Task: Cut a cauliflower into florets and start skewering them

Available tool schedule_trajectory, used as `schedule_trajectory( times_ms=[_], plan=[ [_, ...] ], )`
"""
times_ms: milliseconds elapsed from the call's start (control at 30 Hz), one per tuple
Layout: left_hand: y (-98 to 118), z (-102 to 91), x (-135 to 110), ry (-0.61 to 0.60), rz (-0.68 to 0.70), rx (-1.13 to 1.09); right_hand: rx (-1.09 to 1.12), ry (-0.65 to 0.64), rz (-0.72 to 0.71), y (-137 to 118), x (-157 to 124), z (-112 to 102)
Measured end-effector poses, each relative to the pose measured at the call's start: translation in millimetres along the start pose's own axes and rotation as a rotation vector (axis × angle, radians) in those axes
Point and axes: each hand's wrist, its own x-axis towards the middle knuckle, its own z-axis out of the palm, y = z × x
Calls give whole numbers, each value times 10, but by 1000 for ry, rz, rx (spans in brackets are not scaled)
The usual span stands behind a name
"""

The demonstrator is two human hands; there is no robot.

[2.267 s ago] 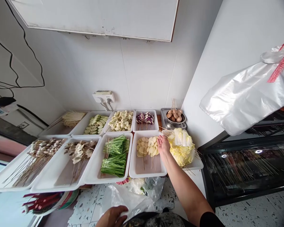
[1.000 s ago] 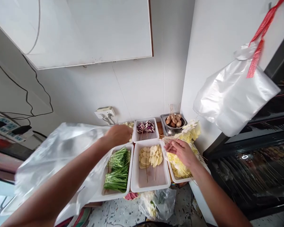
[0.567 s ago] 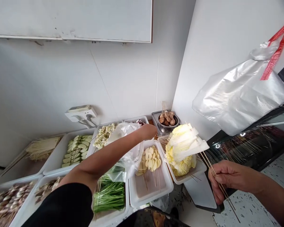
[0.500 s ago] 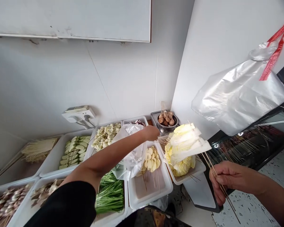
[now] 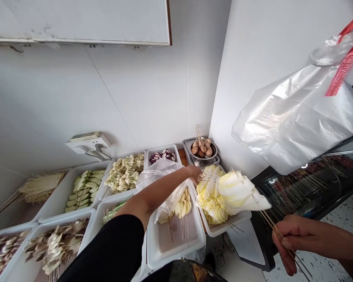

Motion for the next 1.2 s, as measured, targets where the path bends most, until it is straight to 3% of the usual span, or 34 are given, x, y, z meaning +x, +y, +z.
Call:
schedule_trajectory(
  times_ms=[167, 367, 467, 600, 767, 933, 1000, 1133, 1200],
  plan=[
    [-92, -5, 104, -49, 12, -12, -9, -90, 20, 148, 32, -167],
    [-66, -111, 12, -41, 73, -114, 129, -349, 117, 267, 294, -362],
    [-54, -129, -64, -8, 100, -148, 179, -440, 149, 330, 532, -558],
    [-76, -107, -130, 6, 134, -194, 198, -436, 143, 476, 895, -935],
    [-102, -111, -126, 63, 209, -353, 222, -342, 156, 607, 1238, -1346],
    [-142, -101, -44, 84, 243, -370, 62, -175, 302, 742, 1414, -1494],
    [-173, -74, -3, 78, 252, -388, -66, -51, 309, 776, 1441, -1498],
    [-210, -47, 62, 58, 322, -443, -337, 331, 142, 708, 1494, -1477],
    [-193, -77, 70, 63, 325, -433, -308, 392, 90, 638, 1562, -1453]
  ],
)
